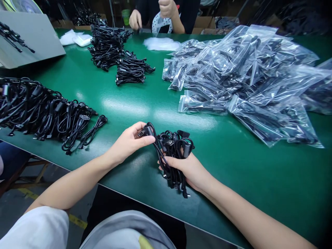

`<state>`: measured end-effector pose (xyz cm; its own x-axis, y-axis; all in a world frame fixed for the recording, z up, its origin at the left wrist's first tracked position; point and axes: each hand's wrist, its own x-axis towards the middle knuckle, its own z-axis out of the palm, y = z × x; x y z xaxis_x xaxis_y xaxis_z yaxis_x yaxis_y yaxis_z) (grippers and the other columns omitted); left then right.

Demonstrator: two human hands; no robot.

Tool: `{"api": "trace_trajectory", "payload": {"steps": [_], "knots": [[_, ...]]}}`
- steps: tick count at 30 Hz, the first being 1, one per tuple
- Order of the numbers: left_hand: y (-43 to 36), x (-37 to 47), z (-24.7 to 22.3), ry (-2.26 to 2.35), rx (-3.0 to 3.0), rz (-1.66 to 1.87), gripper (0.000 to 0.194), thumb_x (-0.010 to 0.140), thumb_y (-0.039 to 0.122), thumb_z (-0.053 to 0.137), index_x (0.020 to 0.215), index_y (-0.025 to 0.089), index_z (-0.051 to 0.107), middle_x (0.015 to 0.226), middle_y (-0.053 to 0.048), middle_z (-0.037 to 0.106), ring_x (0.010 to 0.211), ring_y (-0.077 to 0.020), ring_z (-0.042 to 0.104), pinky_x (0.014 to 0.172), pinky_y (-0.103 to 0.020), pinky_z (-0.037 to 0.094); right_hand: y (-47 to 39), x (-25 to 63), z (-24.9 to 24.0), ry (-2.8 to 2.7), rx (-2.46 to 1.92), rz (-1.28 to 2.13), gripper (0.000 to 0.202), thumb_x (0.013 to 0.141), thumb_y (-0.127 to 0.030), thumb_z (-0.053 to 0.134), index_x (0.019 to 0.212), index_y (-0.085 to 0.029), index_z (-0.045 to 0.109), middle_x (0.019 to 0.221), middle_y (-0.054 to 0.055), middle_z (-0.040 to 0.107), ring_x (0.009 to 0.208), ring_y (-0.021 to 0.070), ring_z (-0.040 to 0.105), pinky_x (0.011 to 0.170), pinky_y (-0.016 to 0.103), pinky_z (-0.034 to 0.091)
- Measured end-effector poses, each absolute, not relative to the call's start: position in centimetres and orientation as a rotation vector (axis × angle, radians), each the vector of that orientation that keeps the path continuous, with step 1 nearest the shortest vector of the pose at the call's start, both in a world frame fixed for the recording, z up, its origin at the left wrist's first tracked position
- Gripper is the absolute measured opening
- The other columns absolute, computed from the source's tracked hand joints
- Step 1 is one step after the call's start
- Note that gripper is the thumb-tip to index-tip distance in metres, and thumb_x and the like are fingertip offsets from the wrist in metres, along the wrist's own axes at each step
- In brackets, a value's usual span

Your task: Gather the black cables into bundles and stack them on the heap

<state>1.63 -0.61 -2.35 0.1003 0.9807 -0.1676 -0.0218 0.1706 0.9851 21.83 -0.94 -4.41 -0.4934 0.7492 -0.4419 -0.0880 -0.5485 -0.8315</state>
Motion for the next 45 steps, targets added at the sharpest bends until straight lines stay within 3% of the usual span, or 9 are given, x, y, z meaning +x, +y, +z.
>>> {"api": "trace_trajectory", "payload": {"steps": [11,18,25,35,45], "knots": [[-0.5,1.4,-3.5,1.161,1.063,1.133,0.031,0.072,0.034,0.082,0.092,0.018,0.066,0.092,-0.002,0.066,0.087,-0.0153,0.058,0.085,-0.028,0.045,-1.2,21.8,-5.3,-1.283,-1.185,1.876,0.022,0.071,-0.035,0.079,0.084,-0.021,0.069,0.079,0.002,0.069,0.082,0.0234,0.065,0.085,0.043,0.051],[-0.6,1.3,-3.6,1.1,1.064,1.118,0.03,0.079,0.036,0.076,0.101,0.019,0.065,0.099,-0.004,0.066,0.093,-0.0168,0.059,0.088,-0.029,0.045,-1.2,21.8,-5.0,-1.305,-1.213,1.848,0.018,0.071,-0.033,0.077,0.082,-0.022,0.068,0.077,0.002,0.069,0.083,0.0246,0.065,0.084,0.043,0.051],[-0.1,1.3,-3.6,1.066,0.978,1.169,0.028,0.074,0.031,0.083,0.09,0.017,0.064,0.083,0.001,0.064,0.079,-0.0112,0.059,0.08,-0.024,0.047,-1.3,21.8,-4.9,-1.395,-1.226,1.834,0.018,0.071,-0.033,0.073,0.082,-0.021,0.066,0.079,0.003,0.069,0.079,0.024,0.064,0.084,0.045,0.05],[-0.3,1.2,-3.7,0.961,0.982,1.167,0.028,0.083,0.025,0.076,0.105,0.018,0.062,0.09,-0.002,0.071,0.085,-0.0134,0.067,0.084,-0.026,0.049,-1.2,21.7,-4.8,-1.461,-1.235,1.759,0.023,0.069,-0.032,0.069,0.088,-0.02,0.068,0.093,0.005,0.073,0.092,0.0267,0.064,0.091,0.045,0.049],[-0.1,1.2,-3.6,1.017,1.06,1.187,0.024,0.079,0.029,0.079,0.098,0.019,0.067,0.095,-0.001,0.065,0.087,-0.0121,0.058,0.083,-0.023,0.046,-1.3,21.7,-4.7,-1.42,-1.246,1.793,0.02,0.069,-0.033,0.071,0.084,-0.021,0.065,0.082,0.003,0.069,0.083,0.0252,0.064,0.086,0.046,0.05]]}}
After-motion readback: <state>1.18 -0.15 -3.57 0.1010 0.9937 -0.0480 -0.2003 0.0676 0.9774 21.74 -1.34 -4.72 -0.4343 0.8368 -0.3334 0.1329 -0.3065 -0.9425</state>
